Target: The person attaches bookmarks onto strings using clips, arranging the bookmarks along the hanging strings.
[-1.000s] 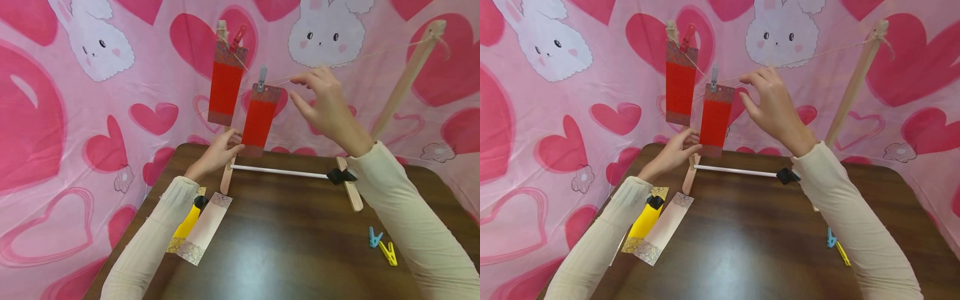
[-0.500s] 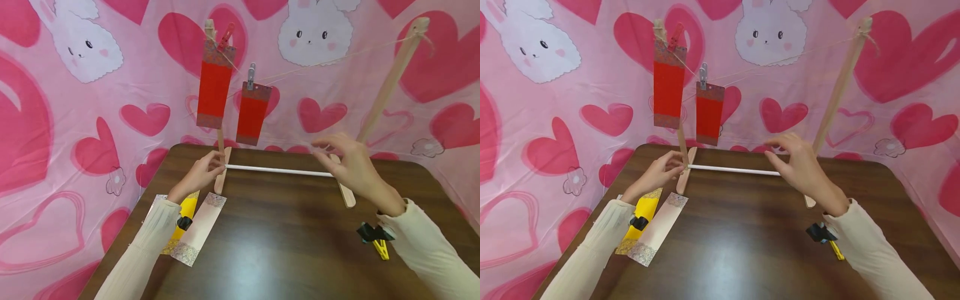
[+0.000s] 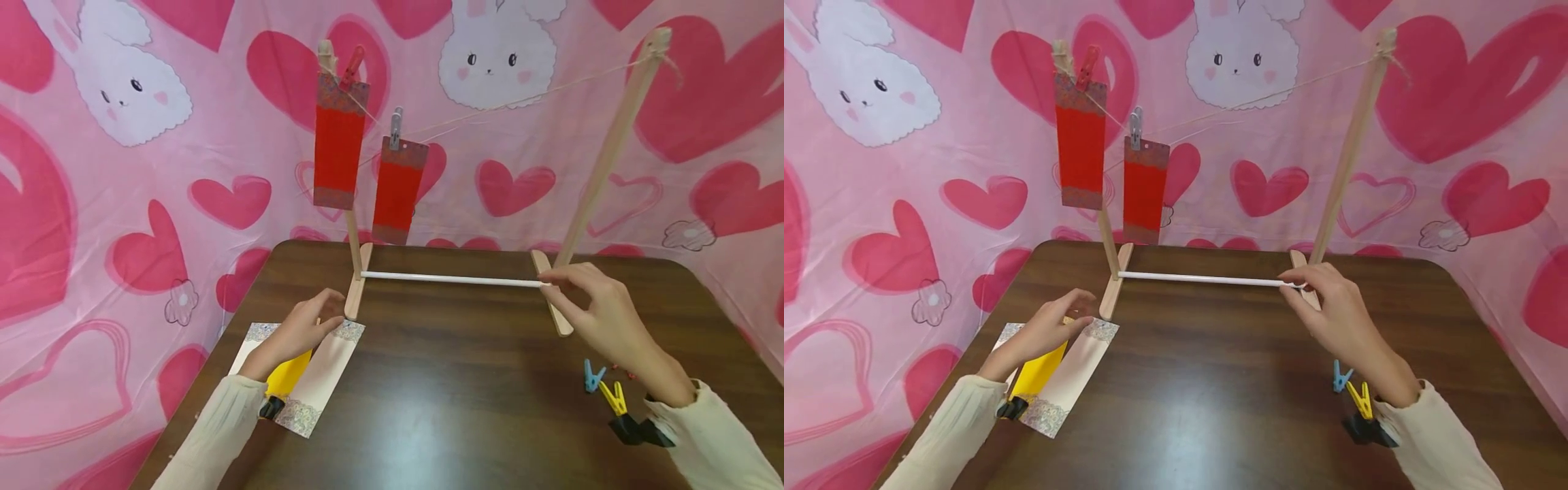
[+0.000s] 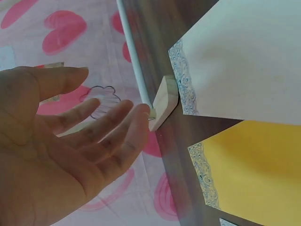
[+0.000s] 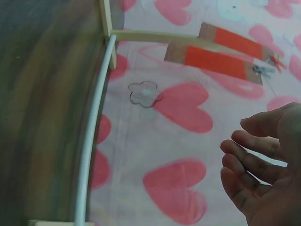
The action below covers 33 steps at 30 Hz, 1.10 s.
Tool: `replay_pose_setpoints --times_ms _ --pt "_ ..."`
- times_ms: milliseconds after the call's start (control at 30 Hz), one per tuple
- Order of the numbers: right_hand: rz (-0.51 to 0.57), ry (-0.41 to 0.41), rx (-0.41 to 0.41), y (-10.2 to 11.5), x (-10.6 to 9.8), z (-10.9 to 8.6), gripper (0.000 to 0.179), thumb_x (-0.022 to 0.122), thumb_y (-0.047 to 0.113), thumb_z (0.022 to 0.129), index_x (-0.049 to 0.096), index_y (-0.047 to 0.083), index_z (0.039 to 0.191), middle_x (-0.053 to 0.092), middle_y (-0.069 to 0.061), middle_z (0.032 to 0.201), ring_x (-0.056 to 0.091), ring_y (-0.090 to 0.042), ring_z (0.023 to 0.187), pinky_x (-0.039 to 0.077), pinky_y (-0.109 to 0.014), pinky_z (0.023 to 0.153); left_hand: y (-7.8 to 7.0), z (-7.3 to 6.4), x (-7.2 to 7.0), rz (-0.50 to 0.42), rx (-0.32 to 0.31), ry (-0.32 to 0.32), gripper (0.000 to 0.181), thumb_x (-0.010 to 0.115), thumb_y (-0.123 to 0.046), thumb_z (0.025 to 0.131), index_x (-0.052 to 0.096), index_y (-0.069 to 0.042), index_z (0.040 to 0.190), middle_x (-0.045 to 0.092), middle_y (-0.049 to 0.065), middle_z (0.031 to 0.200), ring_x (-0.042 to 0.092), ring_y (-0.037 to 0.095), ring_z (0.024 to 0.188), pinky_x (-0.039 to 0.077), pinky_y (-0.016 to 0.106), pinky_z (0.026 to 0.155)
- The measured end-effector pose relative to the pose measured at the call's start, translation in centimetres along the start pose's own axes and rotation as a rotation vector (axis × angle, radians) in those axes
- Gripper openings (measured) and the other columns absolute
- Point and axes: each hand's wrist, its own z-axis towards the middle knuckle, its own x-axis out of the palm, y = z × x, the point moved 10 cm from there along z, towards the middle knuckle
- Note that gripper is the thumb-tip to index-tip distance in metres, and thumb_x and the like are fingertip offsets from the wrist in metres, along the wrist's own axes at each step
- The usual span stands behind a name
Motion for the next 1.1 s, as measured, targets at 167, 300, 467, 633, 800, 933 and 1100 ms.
replay_pose_setpoints --times_ms 167,300,467,633,800,933,1100 --pt "-0.012 -0.021 0.072 -1.8 -0.6 -2.6 0.020 0.076 0.001 0.085 0.074 0.009 0.104 0.068 0.002 0.096 0.054 0.005 0.092 0.036 -0.009 0.080 -0.1 -1.3 0.8 0.021 0.005 -0.001 0.036 0.067 -0.012 0.095 0.054 -0.004 0.127 0.064 0.022 0.120 0.065 0.031 0.098 0.054 0.051 0.087" --pt "-0.009 -0.037 0.151 -3.4 -1.3 -5.0 0.022 0.076 0.001 0.085 0.075 0.011 0.104 0.067 0.003 0.096 0.055 0.006 0.088 0.037 -0.006 0.077 -0.1 -2.4 1.4 0.034 0.000 -0.009 0.041 0.068 -0.013 0.094 0.053 -0.003 0.131 0.061 0.025 0.123 0.063 0.036 0.101 0.052 0.053 0.088" --pt "0.016 -0.055 0.289 -5.6 -2.0 -8.3 0.021 0.074 0.006 0.088 0.075 0.016 0.107 0.065 0.013 0.092 0.053 0.005 0.075 0.039 -0.013 0.058 0.4 -3.6 2.1 -0.007 -0.072 -0.030 0.046 0.068 -0.015 0.094 0.052 -0.003 0.135 0.059 0.024 0.127 0.061 0.040 0.110 0.051 0.054 0.090" --pt "0.038 -0.097 0.399 -7.7 -2.6 -11.4 0.017 0.073 0.007 0.090 0.074 0.011 0.107 0.066 0.021 0.090 0.056 0.004 0.073 0.040 -0.010 0.061 1.2 -4.5 2.4 -0.073 -0.172 -0.058 0.048 0.069 -0.018 0.094 0.051 -0.005 0.137 0.058 0.023 0.131 0.057 0.043 0.117 0.050 0.056 0.093" --pt "0.131 -0.124 0.574 -11.1 -2.5 -14.9 0.019 0.069 0.013 0.095 0.072 0.004 0.111 0.072 0.017 0.092 0.063 0.006 0.086 0.044 -0.006 0.071 1.7 -5.2 2.8 -0.101 -0.229 -0.105 0.048 0.069 -0.018 0.094 0.052 -0.005 0.136 0.059 0.020 0.130 0.057 0.039 0.117 0.050 0.056 0.094" --pt "0.402 -0.212 0.728 -14.3 -1.6 -18.1 0.023 0.067 0.008 0.095 0.070 -0.005 0.113 0.074 0.014 0.099 0.065 0.004 0.090 0.049 -0.010 0.069 2.2 -5.5 3.1 -0.124 -0.250 -0.154 0.045 0.069 -0.016 0.093 0.054 -0.002 0.133 0.061 0.021 0.128 0.058 0.040 0.116 0.049 0.055 0.096" --pt "0.419 -0.273 0.836 -17.0 -0.7 -20.2 0.022 0.070 0.008 0.093 0.071 -0.001 0.113 0.069 0.015 0.085 0.057 -0.001 0.070 0.044 -0.015 0.055 3.2 -5.8 3.0 -0.118 -0.295 -0.204 0.043 0.070 -0.015 0.093 0.056 0.001 0.130 0.061 0.023 0.126 0.059 0.042 0.115 0.049 0.054 0.097"
